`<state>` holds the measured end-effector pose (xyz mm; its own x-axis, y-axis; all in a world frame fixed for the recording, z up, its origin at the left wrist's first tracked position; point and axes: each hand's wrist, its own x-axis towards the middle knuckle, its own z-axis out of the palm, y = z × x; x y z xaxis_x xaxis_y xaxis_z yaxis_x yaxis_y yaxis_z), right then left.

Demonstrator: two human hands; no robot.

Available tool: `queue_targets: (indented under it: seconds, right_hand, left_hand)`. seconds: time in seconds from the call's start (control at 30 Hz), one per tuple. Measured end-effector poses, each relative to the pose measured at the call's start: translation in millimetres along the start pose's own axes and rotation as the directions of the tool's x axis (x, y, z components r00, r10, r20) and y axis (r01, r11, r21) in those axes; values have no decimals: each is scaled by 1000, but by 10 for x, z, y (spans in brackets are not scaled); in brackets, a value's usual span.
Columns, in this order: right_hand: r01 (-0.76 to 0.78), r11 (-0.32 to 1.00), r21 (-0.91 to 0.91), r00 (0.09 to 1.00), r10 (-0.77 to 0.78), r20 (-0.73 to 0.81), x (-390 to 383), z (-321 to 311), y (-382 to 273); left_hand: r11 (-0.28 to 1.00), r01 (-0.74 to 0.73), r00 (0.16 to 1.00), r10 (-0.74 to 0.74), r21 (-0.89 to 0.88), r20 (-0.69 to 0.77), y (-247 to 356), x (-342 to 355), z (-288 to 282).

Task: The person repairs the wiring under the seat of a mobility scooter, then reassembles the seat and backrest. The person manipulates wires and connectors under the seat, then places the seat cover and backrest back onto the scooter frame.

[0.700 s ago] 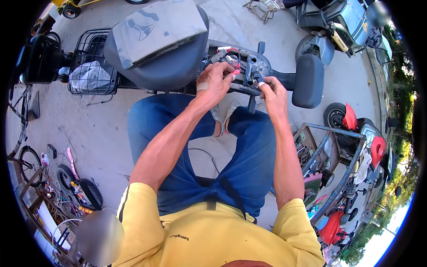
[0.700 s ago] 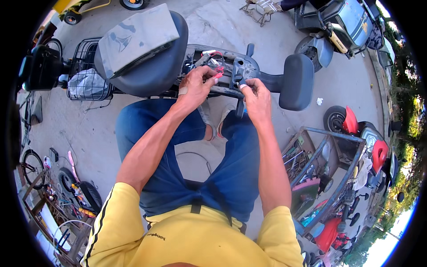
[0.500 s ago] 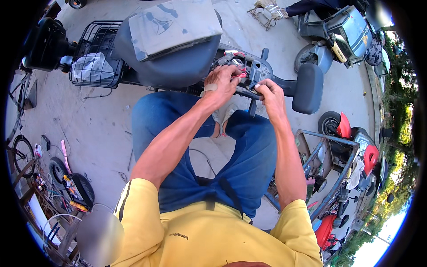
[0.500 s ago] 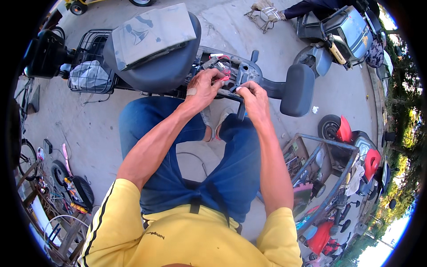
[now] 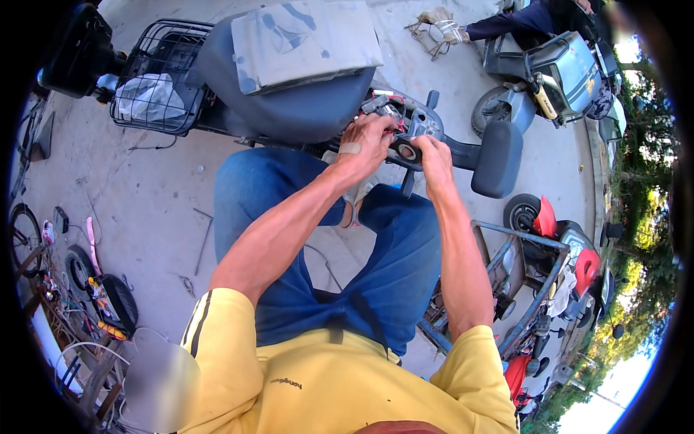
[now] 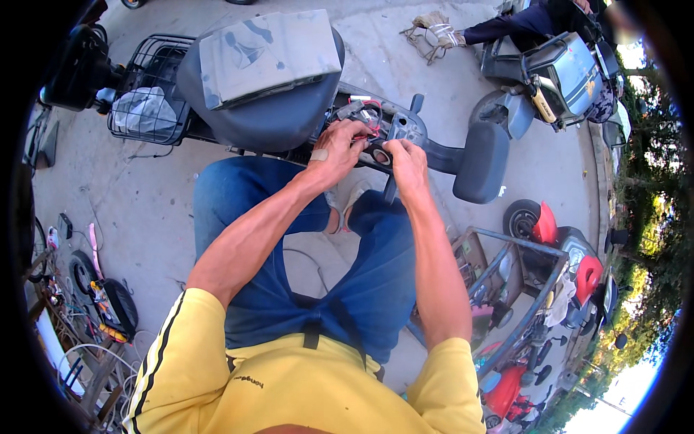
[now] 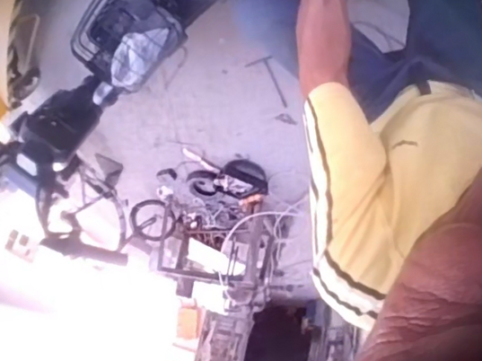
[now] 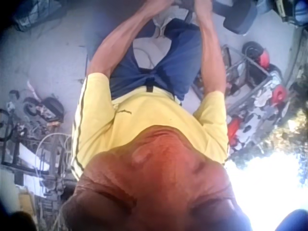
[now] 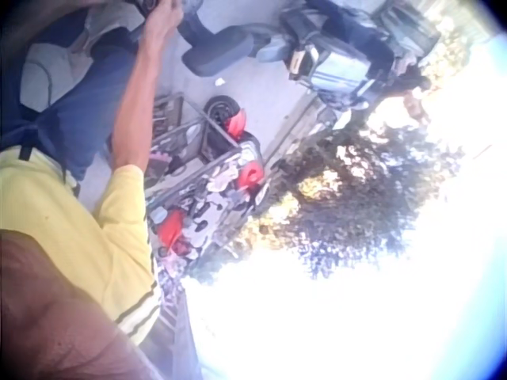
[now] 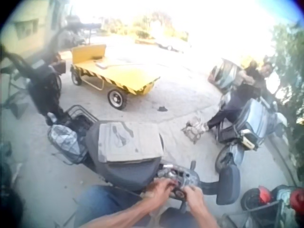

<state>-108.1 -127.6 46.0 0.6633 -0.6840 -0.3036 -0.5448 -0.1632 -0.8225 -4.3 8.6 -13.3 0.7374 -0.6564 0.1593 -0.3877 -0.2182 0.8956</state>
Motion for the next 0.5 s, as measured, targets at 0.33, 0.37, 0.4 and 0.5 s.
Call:
queue_targets:
  seconds: [0.33, 0.37, 0.4, 0.5]
  right_hand:
    - [-13, 1000, -7, 999, 12, -42, 122, -13, -41]
    - [-14, 999, -32, 999, 13, -37, 152, -59, -10]
    - [-14, 998, -56, 1000, 13, -28, 167, -87, -24]
    - [8, 989, -151, 1000, -10, -14, 160, -111, -144]
  left_hand:
    - [1000, 16, 1000, -16, -27, -11, 25, 26, 10]
    - [1000, 10, 1000, -10, -27, -6, 18, 25, 22]
    - [1000, 5, 1000, -5, -26, -3, 12, 27, 25]
    - [995, 63, 998, -63, -71, 0, 31, 24, 18]
